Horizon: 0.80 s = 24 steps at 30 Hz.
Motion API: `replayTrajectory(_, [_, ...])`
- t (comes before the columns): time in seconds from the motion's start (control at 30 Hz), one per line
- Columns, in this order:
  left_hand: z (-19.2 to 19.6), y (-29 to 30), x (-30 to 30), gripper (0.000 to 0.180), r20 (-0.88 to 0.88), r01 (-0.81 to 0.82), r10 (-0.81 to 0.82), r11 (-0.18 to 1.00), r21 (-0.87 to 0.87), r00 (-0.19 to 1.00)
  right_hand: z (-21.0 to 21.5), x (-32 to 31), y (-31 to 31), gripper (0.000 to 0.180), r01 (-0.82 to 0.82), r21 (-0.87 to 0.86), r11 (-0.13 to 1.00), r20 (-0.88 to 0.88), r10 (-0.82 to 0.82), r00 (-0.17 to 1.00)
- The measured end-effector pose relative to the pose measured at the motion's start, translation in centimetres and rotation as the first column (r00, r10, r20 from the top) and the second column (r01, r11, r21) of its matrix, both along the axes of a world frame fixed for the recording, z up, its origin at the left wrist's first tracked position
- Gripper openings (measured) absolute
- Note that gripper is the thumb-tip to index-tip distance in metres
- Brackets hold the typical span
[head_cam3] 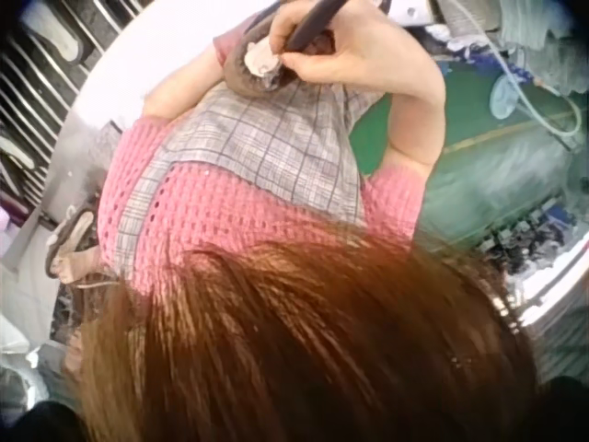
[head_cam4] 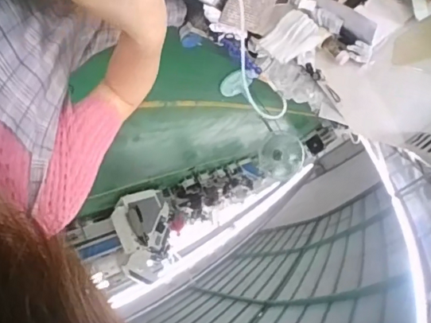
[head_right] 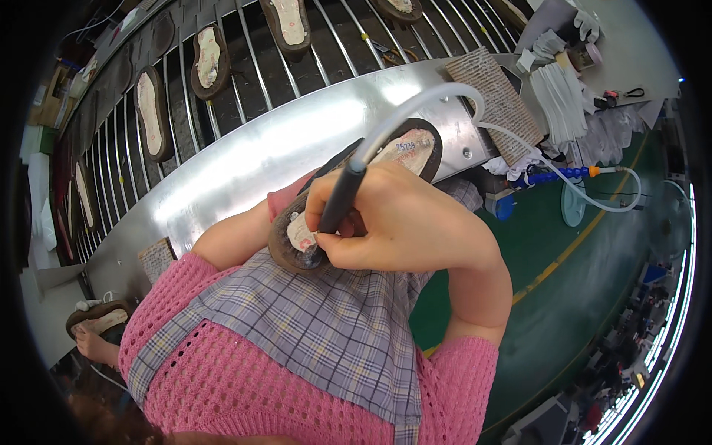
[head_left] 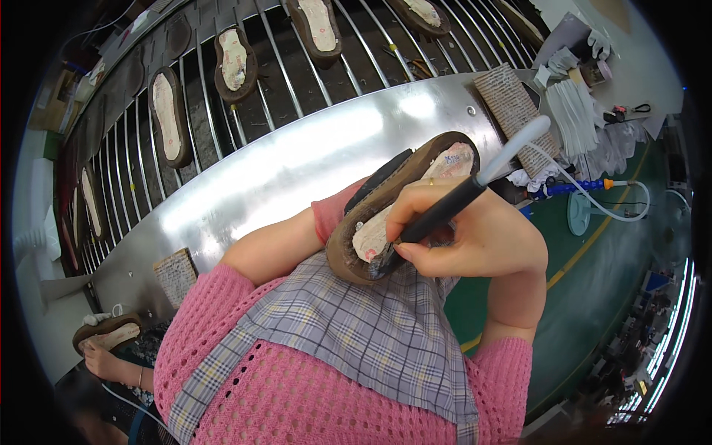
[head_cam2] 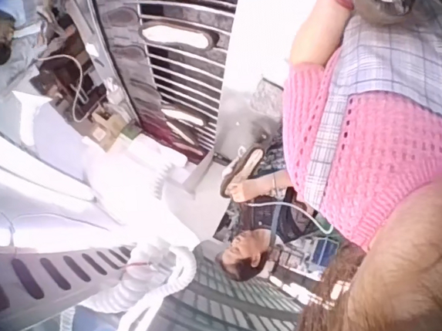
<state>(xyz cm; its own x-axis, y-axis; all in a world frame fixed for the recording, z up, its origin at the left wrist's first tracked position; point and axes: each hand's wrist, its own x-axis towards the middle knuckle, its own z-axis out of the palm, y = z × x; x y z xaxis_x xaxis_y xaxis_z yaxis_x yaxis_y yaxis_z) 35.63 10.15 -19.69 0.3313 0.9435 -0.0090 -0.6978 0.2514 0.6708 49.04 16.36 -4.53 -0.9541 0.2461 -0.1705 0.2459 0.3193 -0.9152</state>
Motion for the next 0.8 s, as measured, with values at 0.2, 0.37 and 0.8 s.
replayTrajectory(0.2, [0.1,0.1,0.5,0.044,0.013,0.033,-0.033,0.999,-0.003,0.999,0.1,-0.6,0.8,0.011,-0.190,0.244,0.951,-0.052,0.208,0.977])
replayTrajectory(0.37, [0.4,0.6,0.1,0.044,0.010,0.027,-0.027,1.000,0.001,1.000,0.2,1.0,0.9,0.012,-0.052,0.628,0.777,-0.113,0.157,0.981])
replayTrajectory(0.8, [0.7,2.3,-2.4,0.045,-0.054,-0.041,0.043,0.998,0.042,0.998,-5.8,3.8,4.9,0.024,0.842,-0.245,0.481,-0.416,-0.837,0.357])
